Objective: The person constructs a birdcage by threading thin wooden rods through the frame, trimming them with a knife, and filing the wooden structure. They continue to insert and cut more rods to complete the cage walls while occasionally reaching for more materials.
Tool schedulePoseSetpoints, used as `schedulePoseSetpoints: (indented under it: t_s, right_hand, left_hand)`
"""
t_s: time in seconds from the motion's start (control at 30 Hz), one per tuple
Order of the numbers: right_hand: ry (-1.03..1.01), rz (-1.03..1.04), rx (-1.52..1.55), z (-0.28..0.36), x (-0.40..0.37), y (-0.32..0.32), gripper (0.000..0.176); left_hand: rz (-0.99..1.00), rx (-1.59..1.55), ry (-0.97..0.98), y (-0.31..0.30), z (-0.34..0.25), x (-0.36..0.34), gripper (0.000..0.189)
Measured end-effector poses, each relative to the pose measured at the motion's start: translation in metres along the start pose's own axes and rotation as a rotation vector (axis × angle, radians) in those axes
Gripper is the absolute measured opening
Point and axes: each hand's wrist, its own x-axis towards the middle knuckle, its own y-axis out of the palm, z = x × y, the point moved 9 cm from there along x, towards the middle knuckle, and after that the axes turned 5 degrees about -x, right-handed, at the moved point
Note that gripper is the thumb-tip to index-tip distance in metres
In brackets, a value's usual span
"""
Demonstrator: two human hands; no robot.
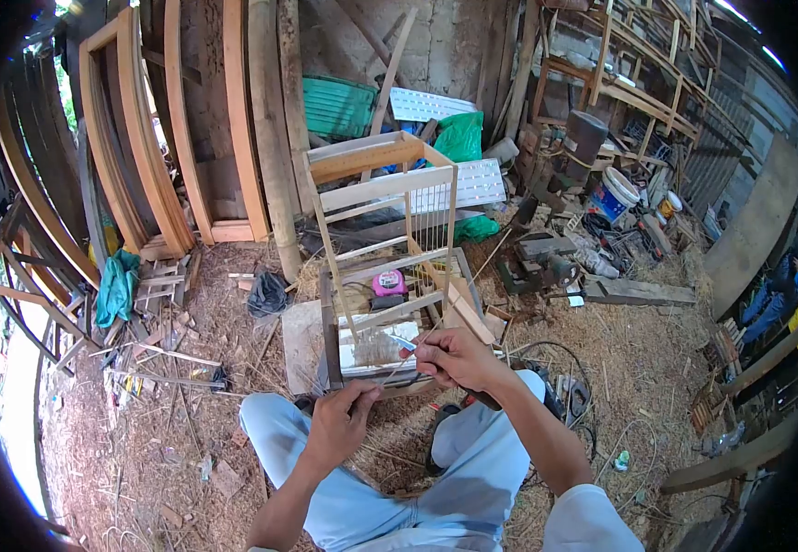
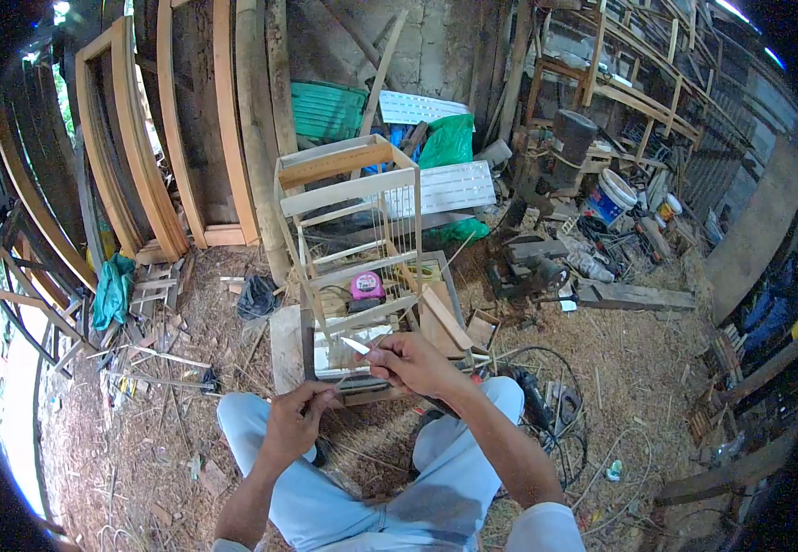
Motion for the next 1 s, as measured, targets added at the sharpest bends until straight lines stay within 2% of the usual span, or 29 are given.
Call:
schedulePoseSetpoints:
  t_s: [0.2,0.33,0.4,0.43,0.47,0.53,0.57,0.6,0.67,0.7,0.77,0.87,0.9,0.93,1.0]
  right_hand:
    - [-0.099,0.007,-0.144,0.006,0.004,0.002,0.024]
    - [-0.015,0.062,-0.035,-0.004,0.009,0.007,0.026]
    - [0.001,-0.073,-0.122,-0.028,0.018,0.002,0.031]
    - [-0.138,-0.109,-0.317,-0.023,0.023,0.002,0.036]
    - [-0.142,-0.102,-0.323,-0.033,0.027,0.005,0.036]
    - [-0.187,-0.322,-0.483,-0.030,0.028,-0.002,0.038]
    - [-0.210,-0.387,-0.571,-0.027,0.024,-0.001,0.031]
    - [-0.214,-0.386,-0.565,-0.022,0.019,0.005,0.031]
    - [-0.414,-0.378,-0.602,0.002,0.003,0.023,0.031]
    - [-0.413,-0.384,-0.598,0.006,0.000,0.026,0.031]
    - [-0.637,-0.377,-0.644,0.027,-0.016,0.039,0.019]
    - [-0.595,-0.393,-0.773,0.032,-0.023,0.022,0.023]
    - [-0.662,-0.449,-0.880,0.033,-0.025,0.019,0.024]
    - [-0.658,-0.458,-0.887,0.028,-0.029,0.017,0.024]
    - [-0.690,-0.508,-1.105,0.026,-0.038,0.029,0.021]
  left_hand:
    - [-0.029,0.045,0.030,-0.007,-0.007,-0.002,0.008]
    - [-0.049,0.011,-0.035,-0.009,0.007,-0.001,0.008]
    - [-0.104,0.034,-0.028,-0.006,0.017,0.001,0.008]
    - [-0.116,0.021,-0.069,-0.006,0.017,0.003,0.008]
    - [-0.126,0.020,-0.068,-0.005,0.020,0.003,0.008]
    - [-0.194,0.061,-0.064,-0.008,0.027,0.004,0.007]
    - [-0.195,0.066,-0.070,-0.007,0.028,0.002,0.007]
    - [-0.210,0.108,-0.043,-0.008,0.021,0.003,0.007]
    - [-0.219,0.153,-0.008,-0.009,0.013,0.007,0.007]
    - [-0.228,0.160,0.055,-0.008,0.005,0.007,0.008]
    - [-0.230,0.159,0.122,-0.005,-0.004,0.007,0.008]
    - [-0.200,0.146,0.093,0.002,-0.008,0.011,0.009]
    - [-0.207,0.116,0.099,0.002,-0.012,0.012,0.010]
    - [-0.215,0.085,0.105,0.002,-0.017,0.013,0.011]
    - [-0.221,0.110,0.111,0.005,-0.025,0.010,0.011]
